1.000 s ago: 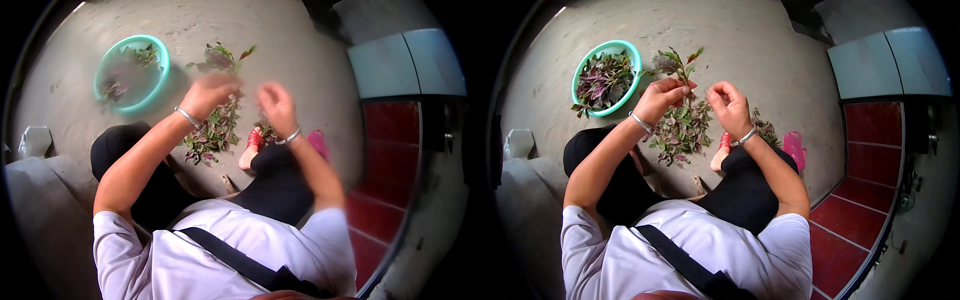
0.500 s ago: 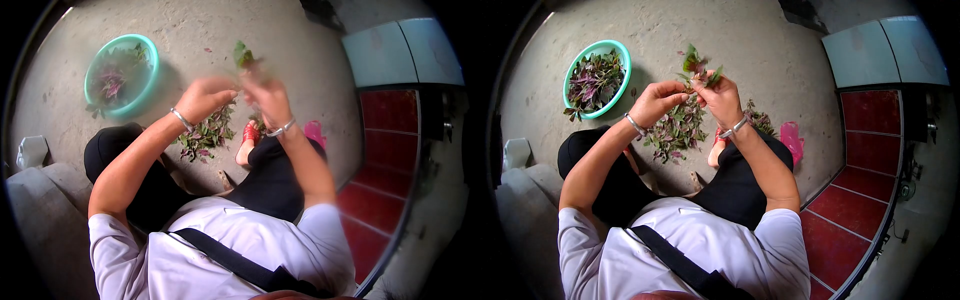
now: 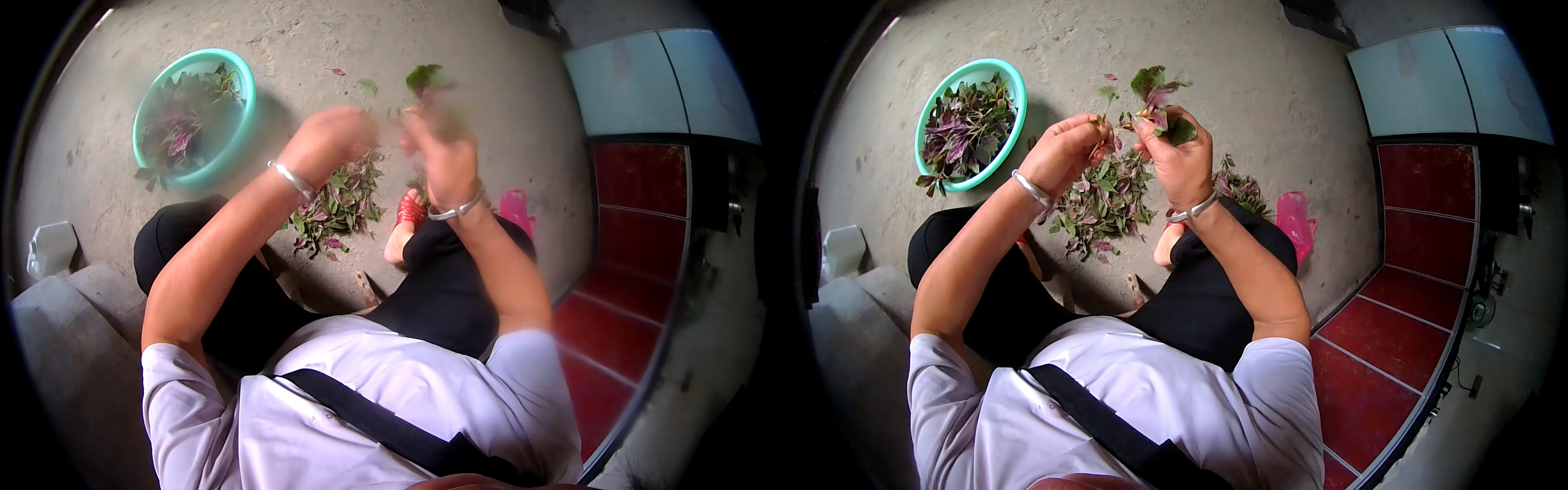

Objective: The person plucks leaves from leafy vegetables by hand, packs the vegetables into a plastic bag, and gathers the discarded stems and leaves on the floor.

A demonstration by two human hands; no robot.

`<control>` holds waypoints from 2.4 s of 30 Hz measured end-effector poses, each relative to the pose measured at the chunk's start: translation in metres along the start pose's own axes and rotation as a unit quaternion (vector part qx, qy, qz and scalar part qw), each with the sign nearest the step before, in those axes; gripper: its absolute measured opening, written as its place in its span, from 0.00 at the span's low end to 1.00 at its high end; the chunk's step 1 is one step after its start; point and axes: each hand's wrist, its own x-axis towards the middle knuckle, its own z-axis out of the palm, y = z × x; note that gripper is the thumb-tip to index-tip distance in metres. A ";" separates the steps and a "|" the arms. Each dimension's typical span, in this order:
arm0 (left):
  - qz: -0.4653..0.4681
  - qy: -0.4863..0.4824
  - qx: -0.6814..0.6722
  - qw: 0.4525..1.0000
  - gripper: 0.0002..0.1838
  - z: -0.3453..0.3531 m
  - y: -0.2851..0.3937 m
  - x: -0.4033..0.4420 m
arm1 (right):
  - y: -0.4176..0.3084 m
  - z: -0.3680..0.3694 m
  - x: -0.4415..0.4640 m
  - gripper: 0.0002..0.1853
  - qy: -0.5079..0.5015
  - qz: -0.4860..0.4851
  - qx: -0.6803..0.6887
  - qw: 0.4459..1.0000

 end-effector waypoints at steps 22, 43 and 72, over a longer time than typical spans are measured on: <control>-0.017 -0.051 0.033 0.998 0.13 -0.001 0.018 -0.015 | -0.004 -0.020 0.007 0.07 -0.040 -0.329 -0.350 0.876; -0.030 0.086 -0.013 0.996 0.07 0.003 0.020 -0.012 | 0.002 -0.021 0.007 0.03 -0.075 -0.035 -0.184 0.979; -0.132 0.116 0.495 0.851 0.11 -0.120 -0.058 -0.032 | 0.184 -0.393 -0.155 0.06 0.296 0.135 -0.300 0.897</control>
